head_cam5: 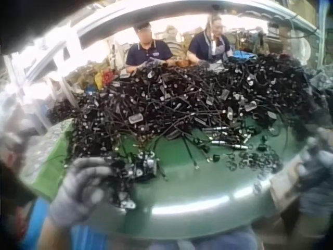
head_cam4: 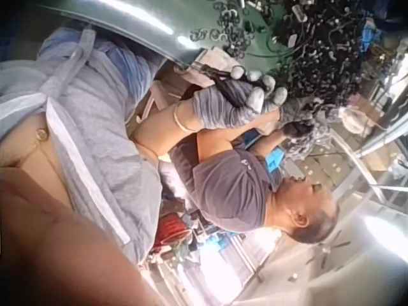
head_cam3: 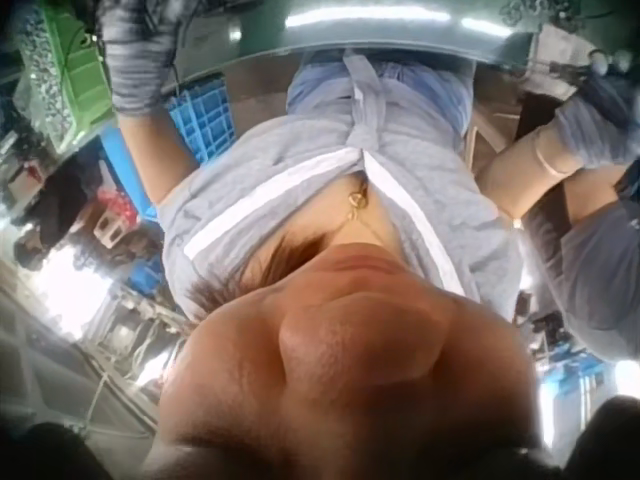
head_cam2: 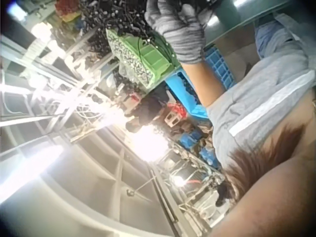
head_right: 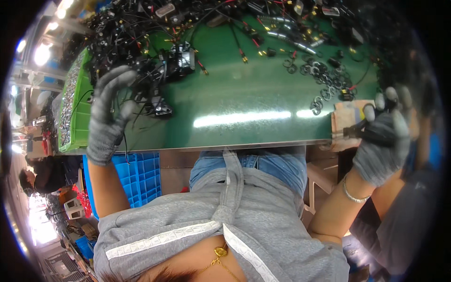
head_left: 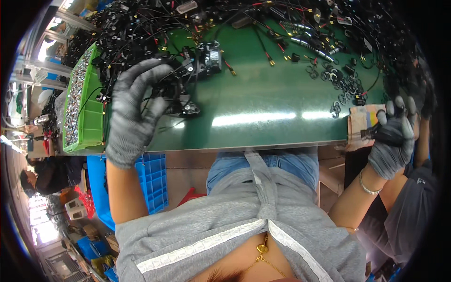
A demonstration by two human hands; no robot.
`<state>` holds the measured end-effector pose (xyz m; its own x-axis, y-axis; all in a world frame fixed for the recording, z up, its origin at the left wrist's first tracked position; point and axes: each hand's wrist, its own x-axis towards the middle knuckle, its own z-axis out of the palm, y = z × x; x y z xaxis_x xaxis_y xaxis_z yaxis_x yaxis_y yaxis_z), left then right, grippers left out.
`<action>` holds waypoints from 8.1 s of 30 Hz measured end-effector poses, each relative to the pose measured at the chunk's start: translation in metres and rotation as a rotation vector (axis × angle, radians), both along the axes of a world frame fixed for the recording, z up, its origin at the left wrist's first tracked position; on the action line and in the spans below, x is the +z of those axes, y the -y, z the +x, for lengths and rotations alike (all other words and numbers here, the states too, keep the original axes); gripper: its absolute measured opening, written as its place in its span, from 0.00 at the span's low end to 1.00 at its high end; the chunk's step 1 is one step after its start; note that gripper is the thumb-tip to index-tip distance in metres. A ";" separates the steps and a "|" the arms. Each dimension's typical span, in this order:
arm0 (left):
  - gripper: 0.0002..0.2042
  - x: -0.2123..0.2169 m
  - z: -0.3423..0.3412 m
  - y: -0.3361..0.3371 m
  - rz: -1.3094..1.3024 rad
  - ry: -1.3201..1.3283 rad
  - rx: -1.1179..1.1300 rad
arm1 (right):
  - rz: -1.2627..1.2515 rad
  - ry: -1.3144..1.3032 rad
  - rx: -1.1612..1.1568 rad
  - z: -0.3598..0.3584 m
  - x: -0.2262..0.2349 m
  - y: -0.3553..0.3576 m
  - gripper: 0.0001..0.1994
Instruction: The person assembles components by inserting metal pins and springs into black housings and securing them with retaining rings using pliers, and moves wire assemblies across the workbench by hand.
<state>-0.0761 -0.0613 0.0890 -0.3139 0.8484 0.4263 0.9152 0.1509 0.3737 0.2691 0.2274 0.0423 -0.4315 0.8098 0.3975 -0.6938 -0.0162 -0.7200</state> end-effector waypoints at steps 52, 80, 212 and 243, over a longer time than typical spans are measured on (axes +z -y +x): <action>0.34 -0.076 0.097 -0.094 0.047 0.355 -0.256 | 1.501 0.775 -0.089 -0.091 0.077 0.030 0.16; 0.25 -0.085 0.096 -0.084 0.311 1.133 -0.137 | 0.326 -0.171 -0.015 -0.073 -0.023 -0.007 0.33; 0.22 -0.091 0.106 -0.097 0.550 1.500 -0.259 | 0.195 -0.264 0.760 -0.176 0.038 0.063 0.19; 0.21 -0.095 0.104 -0.095 0.559 1.364 -0.220 | 0.037 -0.323 0.862 -0.181 0.045 0.089 0.22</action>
